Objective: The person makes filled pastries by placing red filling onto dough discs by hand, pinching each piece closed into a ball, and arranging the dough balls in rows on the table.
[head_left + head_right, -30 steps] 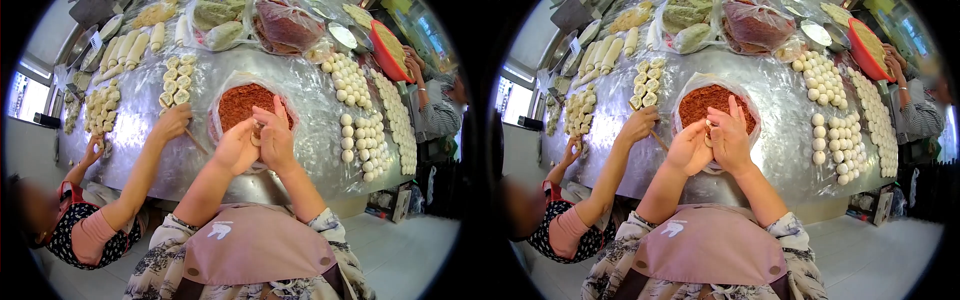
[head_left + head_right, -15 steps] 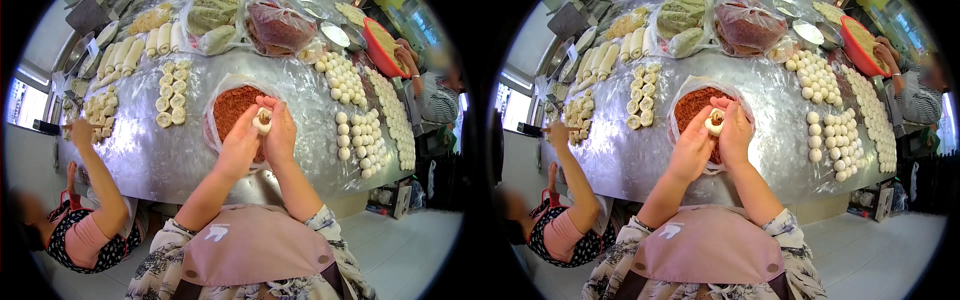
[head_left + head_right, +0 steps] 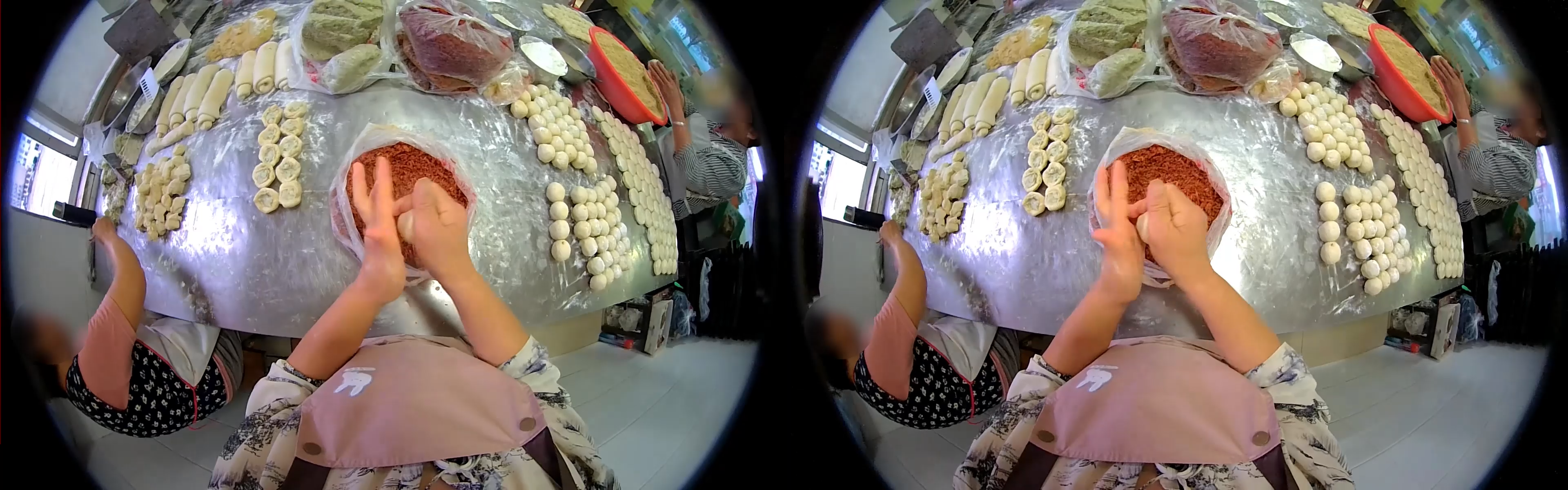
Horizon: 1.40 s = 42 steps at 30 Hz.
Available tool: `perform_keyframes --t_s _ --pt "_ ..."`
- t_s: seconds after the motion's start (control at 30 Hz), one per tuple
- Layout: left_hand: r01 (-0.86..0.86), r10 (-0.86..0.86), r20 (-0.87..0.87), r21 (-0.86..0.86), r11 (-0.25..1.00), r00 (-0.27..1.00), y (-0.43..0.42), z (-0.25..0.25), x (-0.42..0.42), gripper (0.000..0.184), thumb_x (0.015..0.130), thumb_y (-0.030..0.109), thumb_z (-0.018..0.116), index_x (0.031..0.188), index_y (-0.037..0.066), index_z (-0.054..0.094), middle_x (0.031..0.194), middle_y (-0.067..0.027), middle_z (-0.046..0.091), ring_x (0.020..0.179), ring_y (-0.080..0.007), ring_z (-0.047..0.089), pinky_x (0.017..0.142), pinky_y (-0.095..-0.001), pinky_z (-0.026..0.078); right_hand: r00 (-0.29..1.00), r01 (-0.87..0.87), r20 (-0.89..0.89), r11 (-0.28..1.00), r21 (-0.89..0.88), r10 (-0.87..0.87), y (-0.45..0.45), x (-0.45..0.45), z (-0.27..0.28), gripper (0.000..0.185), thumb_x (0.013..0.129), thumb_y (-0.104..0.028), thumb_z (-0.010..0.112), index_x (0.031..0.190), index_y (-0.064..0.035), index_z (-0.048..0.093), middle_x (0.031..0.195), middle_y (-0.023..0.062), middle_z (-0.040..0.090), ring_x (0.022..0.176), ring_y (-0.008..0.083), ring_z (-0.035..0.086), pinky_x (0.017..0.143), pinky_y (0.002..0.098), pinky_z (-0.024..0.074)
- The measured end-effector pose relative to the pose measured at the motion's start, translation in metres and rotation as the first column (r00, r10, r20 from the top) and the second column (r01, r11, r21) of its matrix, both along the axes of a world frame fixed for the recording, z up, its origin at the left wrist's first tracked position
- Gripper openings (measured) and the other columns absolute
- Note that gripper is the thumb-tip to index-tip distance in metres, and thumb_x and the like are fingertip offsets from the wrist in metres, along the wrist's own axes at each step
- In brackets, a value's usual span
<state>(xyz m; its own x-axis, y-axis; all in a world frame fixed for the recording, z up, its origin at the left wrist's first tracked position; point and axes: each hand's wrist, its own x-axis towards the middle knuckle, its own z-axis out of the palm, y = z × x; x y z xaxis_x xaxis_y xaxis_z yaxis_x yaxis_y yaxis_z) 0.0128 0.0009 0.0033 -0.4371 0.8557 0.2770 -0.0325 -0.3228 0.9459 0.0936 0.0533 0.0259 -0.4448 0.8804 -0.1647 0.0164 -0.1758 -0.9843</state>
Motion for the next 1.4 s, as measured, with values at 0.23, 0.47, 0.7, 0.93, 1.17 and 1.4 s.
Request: perform_keyframes --t_s 0.23,0.47,0.7,0.93,1.17,1.4 --pt "0.25 -0.183 0.379 -0.136 0.959 0.907 0.013 0.004 -0.001 0.087 0.092 0.066 0.013 0.147 -0.002 0.013 0.151 -0.017 0.023 0.138 -0.0244 0.027 0.111 -0.0357 0.024 0.989 -0.017 0.114 0.689 0.724 -0.095 0.006 -0.004 -0.02 0.026 0.096 -0.016 0.045 0.118 -0.0015 0.05 0.117 0.0221 0.052 0.107 0.0343 0.051 0.09 0.0388 0.0403" --pt "0.365 -0.277 0.5 -0.085 0.927 0.82 0.007 0.013 0.014 0.07 0.1 0.053 0.021 0.143 -0.001 0.027 0.143 -0.0118 0.038 0.132 -0.0212 0.036 0.11 -0.0352 0.027 0.95 0.03 0.213 0.744 0.667 -0.23 0.029 -0.006 -0.014 0.055 0.099 -0.035 0.032 0.138 0.0038 0.033 0.147 0.0302 0.02 0.138 0.0454 0.019 0.112 0.0479 0.0171" --pt "-0.095 0.26 0.381 -0.401 0.911 0.887 0.013 0.012 0.002 0.045 0.101 0.037 0.041 0.084 -0.001 0.059 0.092 -0.0139 0.064 0.083 -0.022 0.061 0.078 -0.0335 0.048 0.908 0.005 -0.42 1.0 0.016 0.002 -0.008 -0.014 0.004 0.071 0.099 -0.052 0.026 0.144 0.0019 0.018 0.151 0.0251 0.012 0.139 0.0372 0.019 0.113 0.0411 0.0152" --pt "-0.085 0.179 0.376 -0.253 0.964 0.909 0.013 0.015 -0.015 0.081 0.094 0.064 0.021 0.11 -0.004 0.061 0.123 -0.0215 0.056 0.12 -0.0235 0.048 0.101 -0.0355 0.037 0.996 -0.093 0.035 0.96 0.265 0.087 -0.029 -0.005 -0.014 0.047 0.099 -0.032 0.044 0.133 -0.0012 0.037 0.13 0.0212 0.048 0.107 0.0315 0.057 0.089 0.038 0.0451" --pt "0.204 -0.136 0.424 -0.12 0.972 0.895 0.003 0.002 -0.019 0.074 0.095 0.061 0.023 0.136 0.003 0.043 0.144 -0.0212 0.038 0.134 -0.0306 0.034 0.106 -0.038 0.033 0.984 -0.162 -0.066 0.986 0.028 0.163 -0.021 0.006 -0.006 0.052 0.101 -0.046 0.035 0.117 0.0007 0.05 0.098 0.0105 0.063 0.087 0.0173 0.061 0.077 0.0309 0.048" --pt "0.183 -0.204 0.58 0.095 0.978 0.788 0.005 0.014 -0.01 0.071 0.097 0.057 0.028 0.136 -0.001 0.041 0.142 -0.0192 0.041 0.118 -0.0241 0.051 0.086 -0.033 0.05 0.988 -0.15 -0.057 0.986 -0.076 0.146 -0.016 0.007 -0.011 0.055 0.099 -0.053 0.029 0.105 -0.0025 0.052 0.092 0.0073 0.059 0.079 0.0131 0.057 0.068 0.0281 0.0483"
